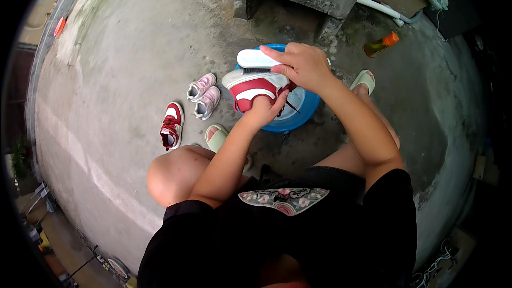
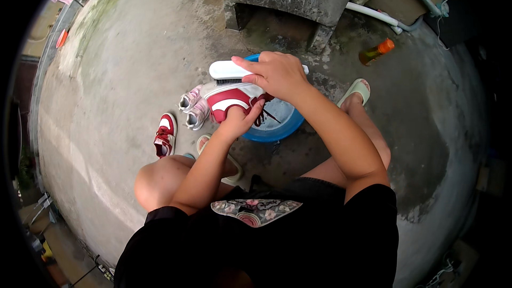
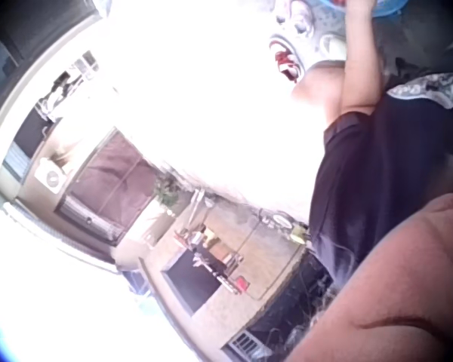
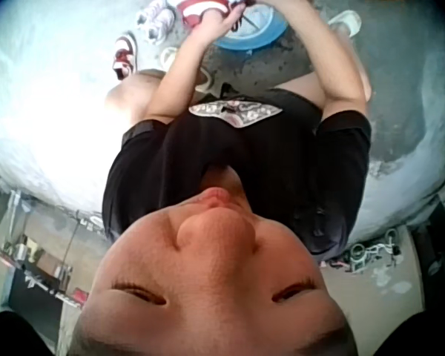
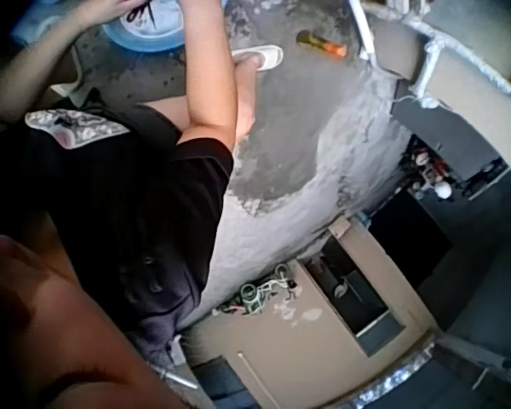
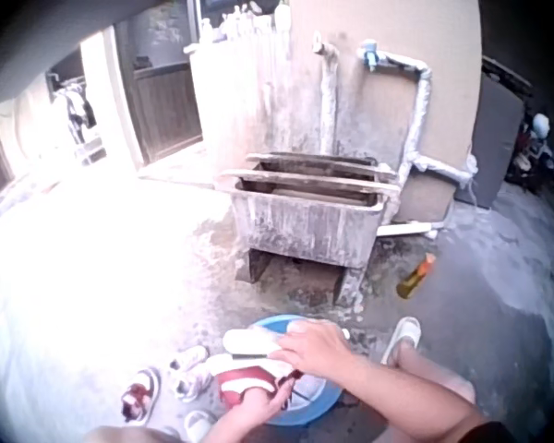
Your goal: The person scrubs a red and white sneaker with a white brush and soapy water in a blue basin. They then rinse the shoe under a running tap and place it on a wooden rack.
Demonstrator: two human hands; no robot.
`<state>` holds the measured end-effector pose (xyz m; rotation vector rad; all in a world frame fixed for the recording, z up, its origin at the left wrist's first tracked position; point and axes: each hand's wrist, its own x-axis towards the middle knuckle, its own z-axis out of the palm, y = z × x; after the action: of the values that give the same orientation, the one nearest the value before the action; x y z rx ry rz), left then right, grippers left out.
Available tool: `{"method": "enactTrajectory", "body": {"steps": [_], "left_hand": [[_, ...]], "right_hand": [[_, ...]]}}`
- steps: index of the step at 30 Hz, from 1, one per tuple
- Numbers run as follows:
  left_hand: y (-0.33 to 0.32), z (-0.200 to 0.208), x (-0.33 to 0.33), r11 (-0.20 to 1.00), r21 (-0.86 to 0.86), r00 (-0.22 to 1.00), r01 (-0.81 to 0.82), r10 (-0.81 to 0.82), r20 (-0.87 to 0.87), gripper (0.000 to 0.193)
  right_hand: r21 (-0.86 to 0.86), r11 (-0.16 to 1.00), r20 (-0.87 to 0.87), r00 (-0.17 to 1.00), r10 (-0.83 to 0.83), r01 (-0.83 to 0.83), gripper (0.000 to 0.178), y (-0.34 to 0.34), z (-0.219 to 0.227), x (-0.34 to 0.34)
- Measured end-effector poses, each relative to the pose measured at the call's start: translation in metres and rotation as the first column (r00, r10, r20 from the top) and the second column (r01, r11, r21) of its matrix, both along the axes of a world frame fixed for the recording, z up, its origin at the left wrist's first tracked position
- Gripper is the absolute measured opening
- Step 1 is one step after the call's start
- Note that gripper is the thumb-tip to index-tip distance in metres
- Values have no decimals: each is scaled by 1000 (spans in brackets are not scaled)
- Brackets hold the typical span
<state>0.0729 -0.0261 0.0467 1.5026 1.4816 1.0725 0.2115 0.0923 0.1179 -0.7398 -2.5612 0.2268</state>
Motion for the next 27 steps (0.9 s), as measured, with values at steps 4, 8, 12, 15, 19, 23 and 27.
{"method": "enactTrajectory", "body": {"steps": [4, 8, 12, 15, 19, 23, 27], "left_hand": [[2, 16, -12, 994, 105, 994, -29, 18, 108, 24], [1, 25, -1, 994, 112, 971, -13, -14, 239, 26], [-3, 8, 5, 977, -151, 983, 152, -165, -80, 31], [-2, 16, 6, 995, -91, 991, 50, -38, 126, 32], [4, 31, -16, 996, 29, 959, -80, 69, 276, 28], [9, 24, -16, 988, 89, 946, -125, 91, 312, 25], [14, 33, -30, 989, 43, 939, -141, 120, 322, 27]], "right_hand": [[-62, 996, 13, 998, -59, 60, 50, 22, 0, 58], [25, 1000, 32, 999, -2, 1, 51, 17, 9, 62], [104, 959, -119, 954, 277, -265, 49, -22, 21, -12], [139, 973, -60, 979, 197, -187, 49, -12, 14, 7], [83, 996, 121, 993, 3, -13, 49, 19, 12, 91], [47, 998, 28, 999, -34, 32, 48, -10, -5, 66], [71, 986, -36, 988, -147, 149, 47, -4, -3, 59]]}}
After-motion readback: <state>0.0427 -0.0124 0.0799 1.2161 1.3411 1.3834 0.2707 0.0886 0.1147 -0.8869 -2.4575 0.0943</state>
